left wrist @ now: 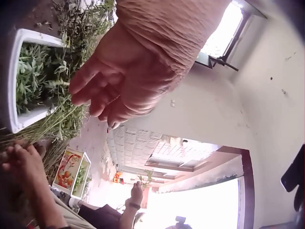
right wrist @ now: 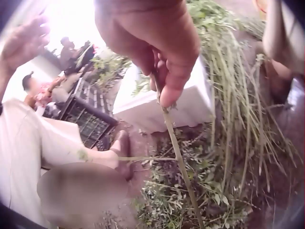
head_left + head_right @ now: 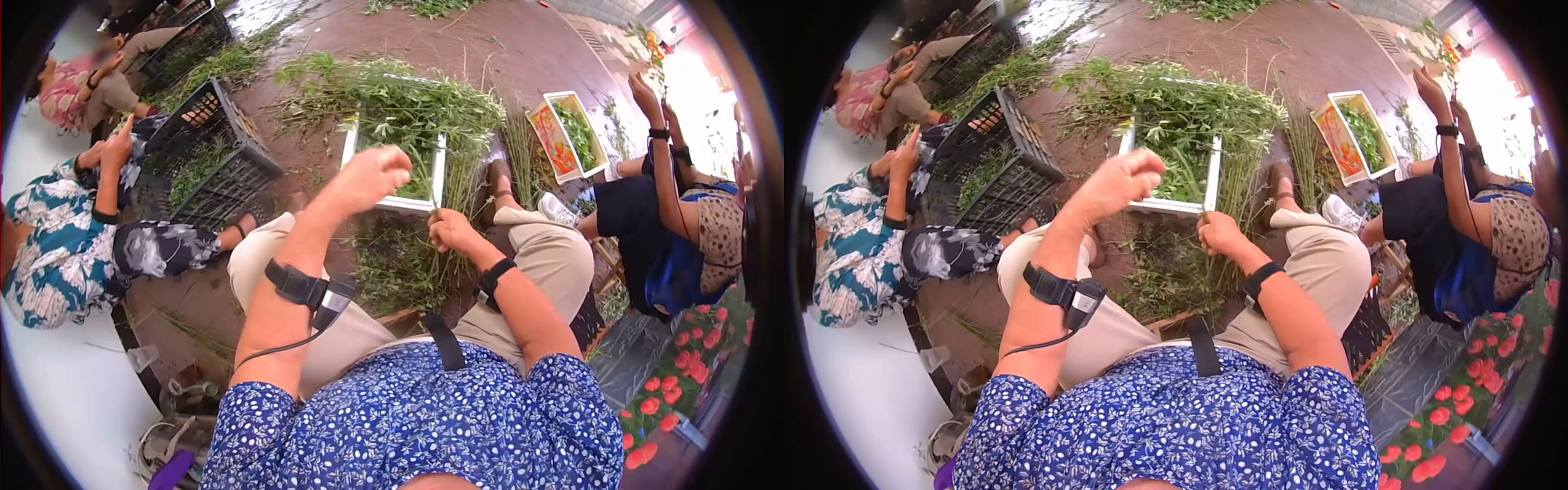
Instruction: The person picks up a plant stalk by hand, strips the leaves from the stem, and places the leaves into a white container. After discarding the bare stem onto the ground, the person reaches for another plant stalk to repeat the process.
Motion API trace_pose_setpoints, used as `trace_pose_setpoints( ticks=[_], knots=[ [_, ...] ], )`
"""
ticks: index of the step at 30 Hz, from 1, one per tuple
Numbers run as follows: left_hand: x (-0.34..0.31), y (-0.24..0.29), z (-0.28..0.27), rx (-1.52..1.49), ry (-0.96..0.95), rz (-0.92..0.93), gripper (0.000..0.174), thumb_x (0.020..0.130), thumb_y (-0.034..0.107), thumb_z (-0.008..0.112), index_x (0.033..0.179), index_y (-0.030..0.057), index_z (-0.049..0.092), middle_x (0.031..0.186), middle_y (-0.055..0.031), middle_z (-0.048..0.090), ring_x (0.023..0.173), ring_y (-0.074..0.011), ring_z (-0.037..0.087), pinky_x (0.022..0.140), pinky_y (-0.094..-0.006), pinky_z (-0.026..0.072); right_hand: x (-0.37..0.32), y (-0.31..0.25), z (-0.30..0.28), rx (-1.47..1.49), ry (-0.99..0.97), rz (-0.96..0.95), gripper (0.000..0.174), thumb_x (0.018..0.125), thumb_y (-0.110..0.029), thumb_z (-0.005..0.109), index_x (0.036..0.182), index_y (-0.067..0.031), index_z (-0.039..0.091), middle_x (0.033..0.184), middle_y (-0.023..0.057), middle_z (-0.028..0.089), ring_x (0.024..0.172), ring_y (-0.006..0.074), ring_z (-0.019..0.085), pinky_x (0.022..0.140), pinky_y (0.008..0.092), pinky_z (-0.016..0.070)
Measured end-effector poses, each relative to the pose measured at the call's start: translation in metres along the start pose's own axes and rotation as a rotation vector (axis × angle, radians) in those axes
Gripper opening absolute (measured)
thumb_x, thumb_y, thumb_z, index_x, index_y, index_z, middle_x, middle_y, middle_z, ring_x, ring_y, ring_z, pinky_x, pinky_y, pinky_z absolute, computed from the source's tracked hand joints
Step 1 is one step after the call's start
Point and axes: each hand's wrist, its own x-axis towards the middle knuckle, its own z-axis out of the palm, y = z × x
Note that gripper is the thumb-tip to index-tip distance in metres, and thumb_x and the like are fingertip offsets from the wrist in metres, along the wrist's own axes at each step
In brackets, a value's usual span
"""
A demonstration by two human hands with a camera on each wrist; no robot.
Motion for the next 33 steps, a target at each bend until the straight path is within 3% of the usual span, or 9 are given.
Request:
trace_pose_setpoints(
  ticks=[7, 12, 15, 18, 20, 24, 26, 30, 33],
  knots=[
    [0.002, 0.002, -0.003, 0.044, 0.110, 0.114, 0.017, 0.087, 0.011, 0.055, 0.101, 0.0012, 0.057, 0.079, 0.0011, 0.054, 0.069, -0.0072, 0.049, 0.063, -0.0232, 0.0424, 0.050, 0.107, -0.076, -0.036, 0.176, 0.566, 0.010, 0.082, -0.005, 0.050, 0.078, -0.0002, 0.059, 0.067, 0.0140, 0.063, 0.056, 0.0279, 0.063, 0.047, 0.0404, 0.0524],
    [-0.006, 0.008, -0.006, 0.077, 0.135, 0.061, 0.017, 0.086, 0.010, 0.055, 0.100, 0.0000, 0.057, 0.080, -0.0003, 0.056, 0.071, -0.0080, 0.050, 0.065, -0.0238, 0.0428, 0.080, 0.146, -0.085, -0.851, -0.083, 0.439, 0.021, 0.083, -0.018, 0.053, 0.077, -0.0075, 0.069, 0.076, 0.0138, 0.068, 0.065, 0.0227, 0.066, 0.064, 0.0313, 0.0520],
    [-0.009, 0.013, -0.006, 0.100, 0.122, 0.057, 0.019, 0.085, 0.010, 0.056, 0.102, 0.0005, 0.056, 0.082, -0.0017, 0.058, 0.075, -0.0088, 0.051, 0.067, -0.0246, 0.0432, 0.151, 0.204, -0.074, -1.051, 0.112, 0.233, 0.017, 0.074, -0.023, 0.062, 0.080, -0.0096, 0.071, 0.083, 0.0141, 0.067, 0.080, 0.0272, 0.065, 0.068, 0.0345, 0.0517],
    [-0.010, 0.015, -0.004, 0.097, 0.115, 0.047, 0.019, 0.085, 0.010, 0.057, 0.102, 0.0010, 0.056, 0.082, -0.0030, 0.059, 0.075, -0.0088, 0.051, 0.068, -0.0251, 0.0434, 0.114, 0.100, -0.077, -1.237, -0.058, 0.216, 0.015, 0.074, -0.020, 0.061, 0.076, -0.0090, 0.071, 0.086, 0.0133, 0.067, 0.082, 0.0279, 0.065, 0.071, 0.0371, 0.0515],
    [-0.013, 0.021, -0.007, 0.087, 0.108, -0.007, 0.019, 0.085, 0.010, 0.058, 0.102, 0.0007, 0.056, 0.083, -0.0034, 0.059, 0.075, -0.0088, 0.051, 0.068, -0.0250, 0.0435, 0.149, 0.127, -0.085, -1.024, 0.387, 0.049, 0.016, 0.075, -0.012, 0.055, 0.077, -0.0021, 0.068, 0.082, 0.0206, 0.065, 0.082, 0.0345, 0.064, 0.073, 0.0404, 0.0513],
    [-0.013, 0.013, -0.009, 0.083, 0.168, -0.011, 0.019, 0.085, 0.007, 0.058, 0.103, 0.0001, 0.056, 0.084, -0.0032, 0.059, 0.075, -0.0080, 0.051, 0.068, -0.0229, 0.0440, 0.181, 0.107, -0.102, -1.027, 0.456, 0.039, 0.016, 0.074, -0.010, 0.056, 0.081, -0.0009, 0.067, 0.087, 0.0223, 0.064, 0.087, 0.0354, 0.063, 0.074, 0.0404, 0.0516],
    [-0.015, 0.016, -0.011, 0.061, 0.223, -0.012, 0.020, 0.084, 0.007, 0.058, 0.102, 0.0005, 0.056, 0.086, -0.0070, 0.061, 0.077, -0.0124, 0.056, 0.070, -0.0252, 0.0455, 0.128, 0.014, -0.096, -0.957, 0.506, 0.090, 0.017, 0.074, -0.014, 0.058, 0.081, -0.0012, 0.067, 0.086, 0.0207, 0.065, 0.085, 0.0345, 0.063, 0.073, 0.0406, 0.0509],
    [-0.015, 0.015, -0.014, 0.017, 0.321, 0.033, 0.020, 0.083, 0.006, 0.058, 0.102, 0.0011, 0.056, 0.089, -0.0115, 0.063, 0.083, -0.0172, 0.062, 0.072, -0.0275, 0.0476, 0.124, -0.068, -0.074, -0.894, 0.784, -0.342, 0.021, 0.081, -0.026, 0.056, 0.082, -0.0052, 0.060, 0.083, 0.0147, 0.063, 0.083, 0.0318, 0.061, 0.073, 0.0446, 0.0462],
    [-0.014, 0.017, -0.012, 0.001, 0.309, 0.030, 0.018, 0.085, 0.006, 0.059, 0.102, -0.0006, 0.056, 0.085, -0.0025, 0.058, 0.078, -0.0074, 0.054, 0.071, -0.0209, 0.0447, 0.151, -0.082, -0.041, -0.866, 0.614, -0.617, 0.013, 0.085, -0.020, 0.049, 0.090, -0.0091, 0.054, 0.085, 0.0138, 0.058, 0.081, 0.0335, 0.059, 0.070, 0.0442, 0.0477]
  ],
)
